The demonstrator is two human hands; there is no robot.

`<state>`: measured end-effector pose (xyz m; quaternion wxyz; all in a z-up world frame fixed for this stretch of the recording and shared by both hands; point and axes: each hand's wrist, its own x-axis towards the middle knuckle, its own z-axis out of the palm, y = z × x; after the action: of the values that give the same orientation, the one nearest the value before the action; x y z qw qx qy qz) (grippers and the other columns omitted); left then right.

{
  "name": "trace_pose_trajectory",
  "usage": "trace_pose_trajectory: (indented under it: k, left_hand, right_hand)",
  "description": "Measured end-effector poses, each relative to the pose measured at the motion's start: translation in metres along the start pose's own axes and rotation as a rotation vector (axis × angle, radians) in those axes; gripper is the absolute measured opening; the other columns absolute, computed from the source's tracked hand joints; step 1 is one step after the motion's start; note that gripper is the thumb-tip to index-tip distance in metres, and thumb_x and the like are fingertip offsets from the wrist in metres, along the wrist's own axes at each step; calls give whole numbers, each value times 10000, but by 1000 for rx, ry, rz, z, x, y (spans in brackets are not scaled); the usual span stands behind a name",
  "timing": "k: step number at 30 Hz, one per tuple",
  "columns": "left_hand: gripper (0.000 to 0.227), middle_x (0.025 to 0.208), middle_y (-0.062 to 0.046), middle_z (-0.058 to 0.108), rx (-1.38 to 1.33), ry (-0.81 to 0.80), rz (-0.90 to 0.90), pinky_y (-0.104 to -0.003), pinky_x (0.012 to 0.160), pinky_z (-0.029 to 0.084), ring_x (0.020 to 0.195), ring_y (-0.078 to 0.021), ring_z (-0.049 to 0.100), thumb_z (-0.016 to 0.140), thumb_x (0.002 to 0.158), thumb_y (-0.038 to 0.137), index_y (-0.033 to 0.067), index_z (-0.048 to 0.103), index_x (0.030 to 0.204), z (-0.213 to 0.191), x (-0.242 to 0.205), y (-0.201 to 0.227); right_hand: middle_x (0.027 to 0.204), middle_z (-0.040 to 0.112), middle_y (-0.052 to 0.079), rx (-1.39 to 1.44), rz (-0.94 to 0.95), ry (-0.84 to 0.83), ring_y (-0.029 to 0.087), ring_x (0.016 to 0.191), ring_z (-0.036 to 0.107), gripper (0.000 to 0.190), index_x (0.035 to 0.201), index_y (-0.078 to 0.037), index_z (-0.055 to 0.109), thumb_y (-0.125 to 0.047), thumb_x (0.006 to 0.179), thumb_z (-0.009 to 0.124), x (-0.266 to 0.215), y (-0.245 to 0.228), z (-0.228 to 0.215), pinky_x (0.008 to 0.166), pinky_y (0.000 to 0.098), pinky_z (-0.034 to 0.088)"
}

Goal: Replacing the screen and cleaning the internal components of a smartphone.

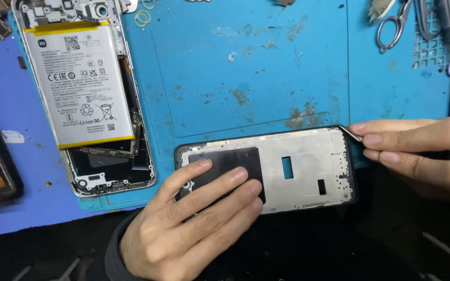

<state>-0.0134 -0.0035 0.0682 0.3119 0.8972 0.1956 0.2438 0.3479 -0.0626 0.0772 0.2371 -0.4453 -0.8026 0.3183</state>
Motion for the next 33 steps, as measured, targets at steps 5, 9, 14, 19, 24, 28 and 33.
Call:
trace_pose_trajectory:
  k: [5, 9, 14, 19, 24, 28, 33]
  left_hand:
    - [227, 1249, -95, 739, -3, 4, -3, -501, 1135, 454, 1276, -253, 675, 678, 960, 111, 57, 783, 1154, 1, 3, 0]
    - [203, 1192, -88, 746, 4, 24, -4, -485, 1099, 453, 1218, -244, 680, 680, 935, 109, 60, 785, 1102, 0, 9, 0]
    - [211, 1194, -90, 744, 3, 20, 8, -483, 1094, 453, 1218, -252, 680, 672, 931, 118, 57, 784, 1100, -1, 8, -2]
    - [209, 1191, -88, 740, -41, 47, -35, -489, 1097, 457, 1218, -251, 680, 670, 932, 131, 59, 782, 1093, 0, 8, 0]
    - [211, 1200, -96, 742, -15, 9, 4, -493, 1092, 466, 1219, -257, 679, 674, 932, 122, 51, 782, 1099, -3, 6, -2]
    - [226, 1256, -104, 738, 3, 0, 14, -502, 1131, 466, 1277, -260, 678, 677, 979, 129, 48, 778, 1164, -3, 5, -2]
    - [219, 1181, -109, 739, -32, 40, -9, -501, 1087, 471, 1209, -265, 684, 689, 912, 117, 33, 774, 1095, -1, 9, -3]
  right_hand:
    - [1108, 658, 151, 41, 34, 24, 393, 1159, 715, 203, 1085, -32, 608, 63, 909, 634, -7, 9, 4, 993, 471, 559]
    - [1100, 669, 149, 7, 98, -1, 396, 1153, 718, 193, 1059, -54, 644, 42, 892, 637, 1, -4, 4, 993, 486, 550]
    - [1123, 670, 146, -7, -15, -15, 405, 1149, 716, 202, 1086, -36, 631, 47, 903, 649, -1, 6, 2, 958, 463, 569]
    - [1216, 724, 191, 128, 321, -104, 309, 1016, 802, 284, 1065, 5, 695, 99, 798, 677, -6, 12, -1, 870, 413, 609]
    - [1091, 682, 209, -56, -382, -122, 419, 1085, 731, 223, 940, 4, 622, 155, 795, 699, 8, 29, -6, 913, 479, 577]
    - [1054, 688, 191, -66, -384, -46, 398, 1058, 743, 230, 897, -7, 608, 154, 811, 748, 11, 17, 3, 884, 465, 586]
    - [1047, 699, 212, -69, -337, -23, 412, 1039, 755, 261, 917, -8, 623, 205, 792, 709, 12, 22, 6, 866, 474, 596]
